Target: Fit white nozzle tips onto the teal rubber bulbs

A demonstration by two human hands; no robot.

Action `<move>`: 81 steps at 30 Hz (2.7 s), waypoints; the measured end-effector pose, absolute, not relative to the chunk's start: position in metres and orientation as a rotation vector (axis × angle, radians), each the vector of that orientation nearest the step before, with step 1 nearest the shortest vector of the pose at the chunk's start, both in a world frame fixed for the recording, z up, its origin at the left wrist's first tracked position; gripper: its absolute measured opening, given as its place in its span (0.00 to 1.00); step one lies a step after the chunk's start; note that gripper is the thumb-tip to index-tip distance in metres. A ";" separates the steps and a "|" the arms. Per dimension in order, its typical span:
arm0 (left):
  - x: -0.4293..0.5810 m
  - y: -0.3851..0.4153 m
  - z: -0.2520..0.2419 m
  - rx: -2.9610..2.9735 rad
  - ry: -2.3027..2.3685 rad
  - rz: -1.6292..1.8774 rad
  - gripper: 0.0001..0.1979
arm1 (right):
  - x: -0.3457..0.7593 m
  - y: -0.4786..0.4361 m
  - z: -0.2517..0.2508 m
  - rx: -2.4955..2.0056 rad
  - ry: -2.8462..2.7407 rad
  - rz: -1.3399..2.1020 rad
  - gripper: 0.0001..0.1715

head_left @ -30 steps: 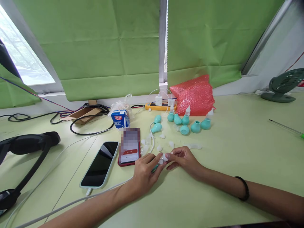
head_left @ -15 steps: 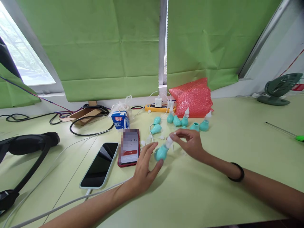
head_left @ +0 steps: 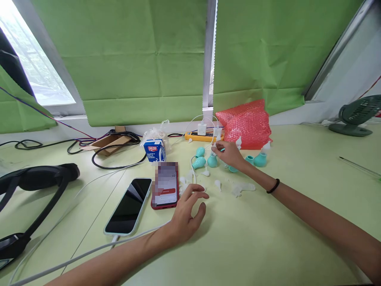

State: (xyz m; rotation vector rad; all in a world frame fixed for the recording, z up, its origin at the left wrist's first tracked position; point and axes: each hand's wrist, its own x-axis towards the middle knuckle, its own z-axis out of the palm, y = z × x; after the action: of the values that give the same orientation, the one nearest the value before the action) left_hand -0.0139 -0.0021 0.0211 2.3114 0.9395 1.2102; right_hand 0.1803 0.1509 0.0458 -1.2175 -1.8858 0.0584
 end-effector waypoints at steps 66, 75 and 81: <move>-0.010 0.007 0.015 2.296 1.304 1.062 0.05 | 0.147 0.036 0.003 -0.645 -2.046 0.458 0.11; -0.010 0.005 0.016 2.227 1.289 1.147 0.04 | 0.150 0.032 0.008 -0.668 -2.085 0.534 0.13; -0.009 0.003 0.017 2.305 1.302 1.056 0.02 | 0.153 0.045 0.012 -0.714 -2.058 0.308 0.13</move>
State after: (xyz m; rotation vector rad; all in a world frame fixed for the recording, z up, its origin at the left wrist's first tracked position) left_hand -0.0093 0.0028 0.0173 2.3045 1.3017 1.0560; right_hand 0.1531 0.0454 0.0116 -0.7135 -2.0582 0.3084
